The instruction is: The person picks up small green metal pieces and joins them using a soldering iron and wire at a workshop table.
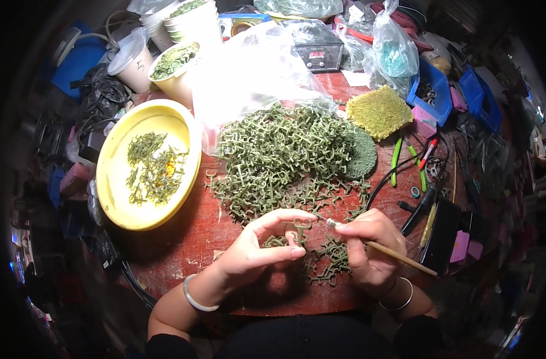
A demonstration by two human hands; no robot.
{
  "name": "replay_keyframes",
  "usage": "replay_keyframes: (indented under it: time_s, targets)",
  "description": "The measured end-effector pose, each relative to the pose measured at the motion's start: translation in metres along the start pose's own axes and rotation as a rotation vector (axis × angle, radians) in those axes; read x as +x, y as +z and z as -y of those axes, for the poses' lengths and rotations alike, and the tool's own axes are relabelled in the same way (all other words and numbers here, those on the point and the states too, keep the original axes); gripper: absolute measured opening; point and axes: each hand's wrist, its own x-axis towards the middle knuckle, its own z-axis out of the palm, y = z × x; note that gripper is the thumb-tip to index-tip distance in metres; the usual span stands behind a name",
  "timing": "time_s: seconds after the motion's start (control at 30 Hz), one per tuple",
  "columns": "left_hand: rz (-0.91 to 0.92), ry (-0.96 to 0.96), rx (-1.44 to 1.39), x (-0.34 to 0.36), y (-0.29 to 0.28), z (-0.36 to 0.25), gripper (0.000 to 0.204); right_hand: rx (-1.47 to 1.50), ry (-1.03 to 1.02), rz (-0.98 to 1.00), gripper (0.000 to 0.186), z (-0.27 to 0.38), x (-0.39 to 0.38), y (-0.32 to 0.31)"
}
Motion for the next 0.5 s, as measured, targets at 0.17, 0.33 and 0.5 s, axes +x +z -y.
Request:
replay_keyframes:
  time_s: [0.17, 0.33, 0.5]
  targets:
    - [0.044, 0.195, 0.343, 0.0026, -0.0060, 0.0092, 0.053, 0.132, 0.041, 0.083, 0.026, 0.0007, 0.0027, 0.0029]
    - [0.052, 0.216, 0.368, 0.0036, -0.0045, 0.0079, 0.052, 0.101, 0.041, 0.092, 0.026, -0.0016, 0.0011, 0.0048]
    - [0.071, 0.210, 0.384, 0.0034, -0.0065, 0.0087, 0.052, 0.104, 0.054, 0.106, 0.027, -0.0009, 0.0006, 0.0048]
